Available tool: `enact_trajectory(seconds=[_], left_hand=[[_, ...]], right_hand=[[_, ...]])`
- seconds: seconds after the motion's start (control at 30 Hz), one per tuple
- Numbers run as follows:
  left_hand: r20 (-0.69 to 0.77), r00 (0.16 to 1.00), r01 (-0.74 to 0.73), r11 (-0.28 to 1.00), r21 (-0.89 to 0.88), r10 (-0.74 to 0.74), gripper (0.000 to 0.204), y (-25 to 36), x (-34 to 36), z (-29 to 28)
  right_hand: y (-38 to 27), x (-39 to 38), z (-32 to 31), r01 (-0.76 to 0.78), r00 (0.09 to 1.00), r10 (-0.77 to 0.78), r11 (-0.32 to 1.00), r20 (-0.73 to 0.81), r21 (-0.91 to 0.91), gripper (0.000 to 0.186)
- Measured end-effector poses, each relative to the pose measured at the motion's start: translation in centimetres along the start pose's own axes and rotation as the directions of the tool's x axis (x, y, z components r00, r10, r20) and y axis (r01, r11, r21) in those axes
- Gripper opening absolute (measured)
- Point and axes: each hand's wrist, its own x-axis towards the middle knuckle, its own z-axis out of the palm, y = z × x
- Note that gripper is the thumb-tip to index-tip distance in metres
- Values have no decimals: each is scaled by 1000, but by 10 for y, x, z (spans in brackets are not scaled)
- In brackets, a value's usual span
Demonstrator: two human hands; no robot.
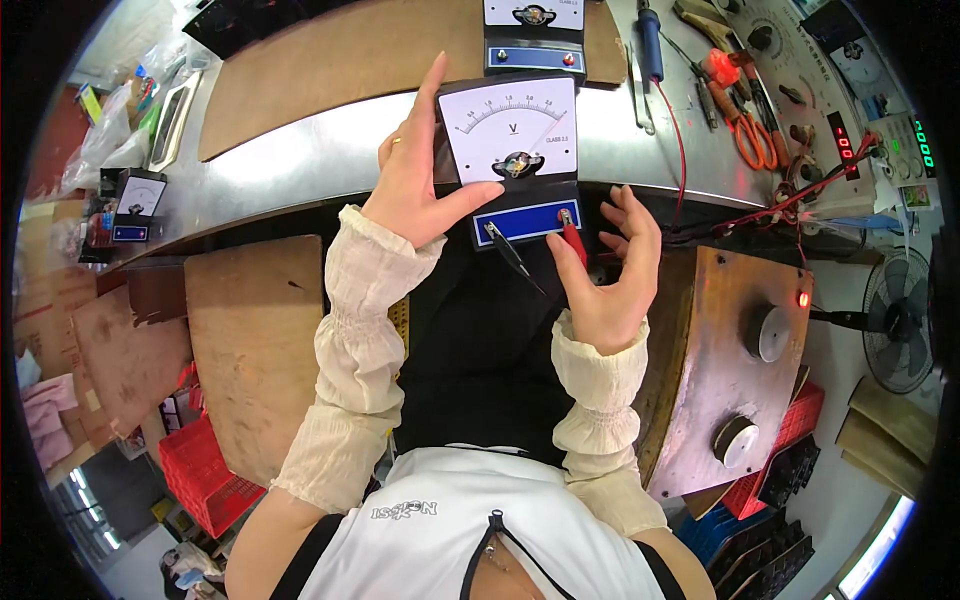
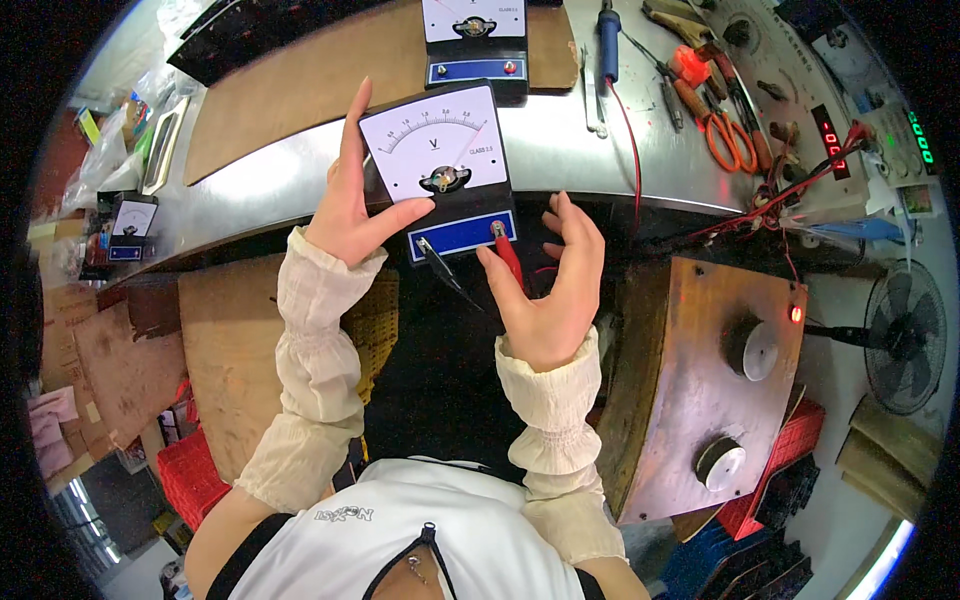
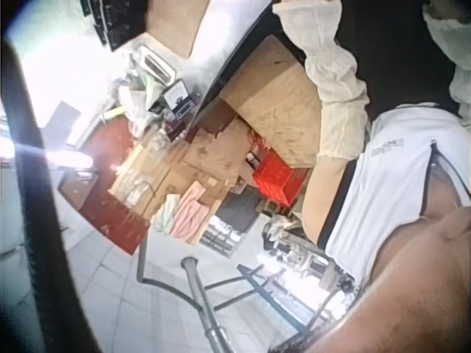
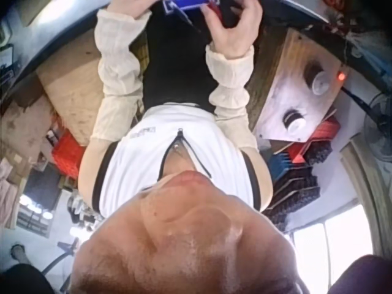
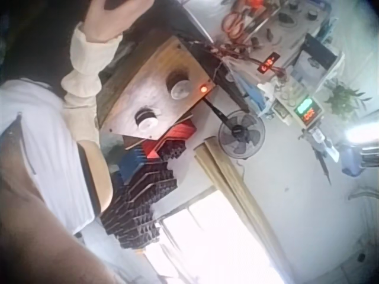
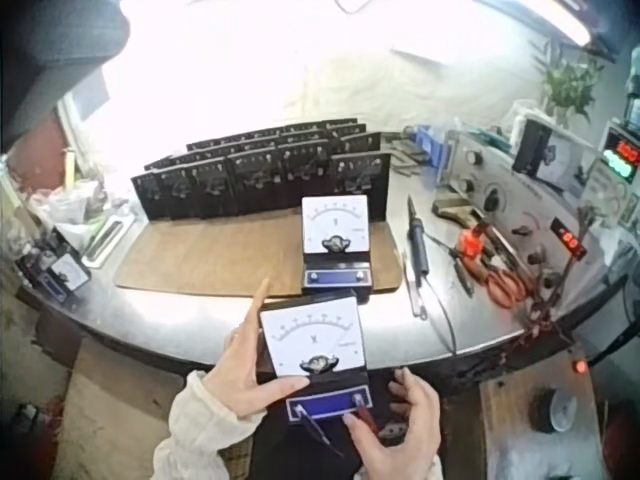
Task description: The person tests analog meters by connecting test leads to their terminals, placing each meter onto a test stand on the side table, and setting them aside.
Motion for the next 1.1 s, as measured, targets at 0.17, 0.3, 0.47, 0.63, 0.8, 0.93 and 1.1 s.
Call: enact_trajectory(seconds=[0.17, 0.3, 0.47, 0.63, 0.8, 0.93, 1.1], left_hand=[[12, 999, -42, 998, 55, 41, 113, 0, -2, -13], [51, 998, -35, 996, 84, 31, 111, 9, -2, -19], [-19, 966, -242, 930, 278, 257, 97, 48, -19, 20], [128, 947, -314, 932, 180, 294, 85, 75, -53, 62], [148, 929, -370, 859, 354, 339, 46, 36, -7, 46], [194, 939, -340, 849, 404, 283, 49, 15, 29, 39], [328, 820, -572, 663, 483, 469, 94, 36, 32, 56]], right_hand=[[-5, -10, -3, 27, 999, -26, 999, 21, -27, 67], [-14, -17, 0, 26, 999, -28, 999, 36, 46, 76], [-24, -19, 0, 109, 992, -103, 989, 69, -96, 120], [16, -65, -45, -53, 998, 45, 987, -53, -149, 124], [91, -122, -194, -568, 765, 117, 587, -633, -578, 111], [117, -172, -292, -872, 425, 192, 348, -884, -344, 116], [145, -191, -302, -949, 291, 218, 192, -932, -252, 123]])
